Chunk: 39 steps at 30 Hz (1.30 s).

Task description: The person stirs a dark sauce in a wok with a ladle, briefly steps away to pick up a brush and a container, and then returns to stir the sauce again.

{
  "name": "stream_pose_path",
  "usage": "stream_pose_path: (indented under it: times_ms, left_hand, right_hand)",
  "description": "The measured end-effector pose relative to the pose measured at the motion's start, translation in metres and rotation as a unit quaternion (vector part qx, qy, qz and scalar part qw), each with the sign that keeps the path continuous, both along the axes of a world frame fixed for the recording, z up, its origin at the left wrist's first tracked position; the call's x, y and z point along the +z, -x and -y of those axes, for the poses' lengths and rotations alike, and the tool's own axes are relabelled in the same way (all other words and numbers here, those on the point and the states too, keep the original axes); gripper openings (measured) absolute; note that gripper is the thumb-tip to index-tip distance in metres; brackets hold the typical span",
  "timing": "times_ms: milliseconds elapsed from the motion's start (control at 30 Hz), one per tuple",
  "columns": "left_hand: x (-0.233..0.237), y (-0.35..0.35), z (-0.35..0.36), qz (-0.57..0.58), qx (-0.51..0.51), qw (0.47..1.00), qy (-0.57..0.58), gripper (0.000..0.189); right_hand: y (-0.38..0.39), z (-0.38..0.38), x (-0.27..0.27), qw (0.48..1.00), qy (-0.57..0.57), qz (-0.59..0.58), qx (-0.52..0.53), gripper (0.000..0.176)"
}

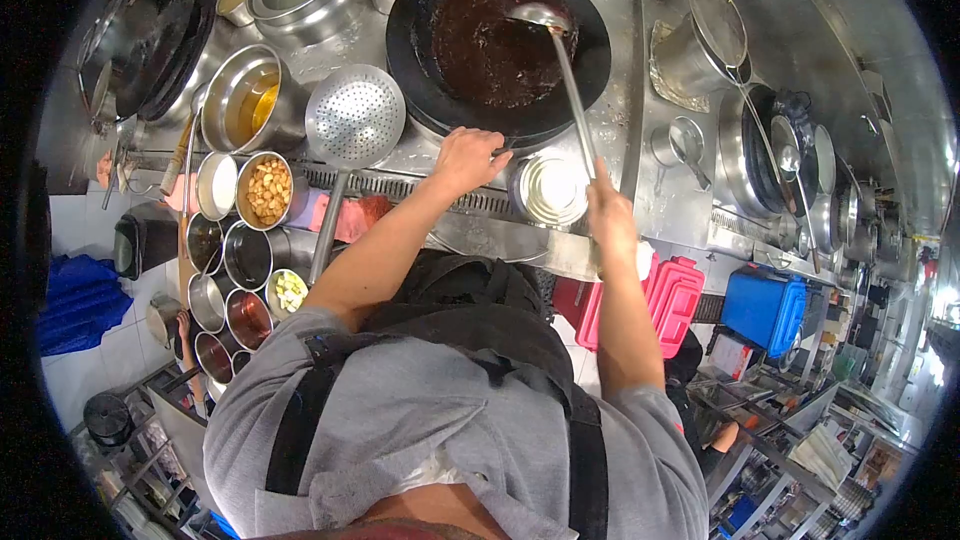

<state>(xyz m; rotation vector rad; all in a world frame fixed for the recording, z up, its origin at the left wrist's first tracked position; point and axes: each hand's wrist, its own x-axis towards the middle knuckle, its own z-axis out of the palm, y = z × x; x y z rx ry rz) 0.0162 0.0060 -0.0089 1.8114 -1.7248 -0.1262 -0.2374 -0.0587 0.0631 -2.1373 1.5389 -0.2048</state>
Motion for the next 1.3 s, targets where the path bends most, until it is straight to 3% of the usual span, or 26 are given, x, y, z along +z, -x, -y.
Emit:
stream_pose_path:
  times_ms: [67, 100, 133, 200, 367, 533, 733, 800, 867, 967, 1100, 1133, 1300]
  left_hand:
    - [0.003, 0.0, 0.0, -0.006, 0.002, 1.0, -0.005, 0.024]
    - [0.004, 0.0, 0.0, -0.01, 0.002, 1.0, -0.013, 0.024]
    - [0.004, 0.001, -0.001, -0.014, 0.005, 1.0, -0.013, 0.024]
    - [0.006, 0.002, 0.0, -0.014, 0.009, 1.0, -0.017, 0.025]
    - [0.008, 0.002, 0.001, -0.019, 0.011, 0.999, -0.033, 0.026]
    - [0.004, 0.003, 0.002, -0.015, 0.019, 0.999, -0.033, 0.025]
    - [0.003, 0.003, 0.002, -0.002, 0.015, 1.0, -0.017, 0.024]
    - [0.003, 0.003, 0.001, -0.005, 0.013, 1.0, -0.005, 0.024]
    - [0.004, 0.001, 0.001, -0.002, 0.007, 1.0, -0.014, 0.024]
    - [0.002, 0.0, 0.001, -0.001, 0.002, 1.0, -0.017, 0.024]
    - [0.002, 0.001, 0.001, -0.004, 0.009, 1.0, -0.016, 0.024]
    - [0.002, 0.002, 0.001, -0.008, 0.012, 1.0, -0.015, 0.024]
    - [0.002, 0.003, 0.001, -0.013, 0.017, 0.999, -0.027, 0.024]
  right_hand:
    - [0.041, 0.007, 0.013, 0.999, 0.009, 0.048, 0.017, 0.048]
    - [0.056, 0.006, 0.029, 0.998, -0.04, 0.043, -0.016, 0.047]
    - [0.067, 0.0, 0.045, 0.998, 0.003, 0.054, 0.011, 0.046]
    - [0.074, -0.014, 0.086, 0.998, -0.037, -0.049, -0.024, 0.045]
    - [0.092, -0.046, 0.095, 0.997, -0.041, -0.02, 0.067, 0.049]
    - [0.052, -0.063, 0.048, 0.99, -0.082, 0.055, 0.099, 0.05]
    - [-0.016, -0.046, -0.033, 0.988, -0.01, 0.092, 0.124, 0.048]
    - [-0.031, -0.033, -0.038, 0.989, 0.003, 0.095, 0.109, 0.048]
    - [-0.04, -0.019, -0.029, 0.997, 0.005, 0.011, 0.072, 0.048]
    - [-0.013, 0.003, -0.037, 0.994, 0.079, 0.032, 0.064, 0.047]
    - [0.036, 0.002, 0.025, 0.999, -0.02, 0.035, -0.014, 0.045]
    - [0.053, 0.0, 0.032, 0.998, 0.001, 0.061, 0.005, 0.044]
    - [0.09, -0.037, 0.087, 0.999, -0.037, -0.025, 0.006, 0.046]
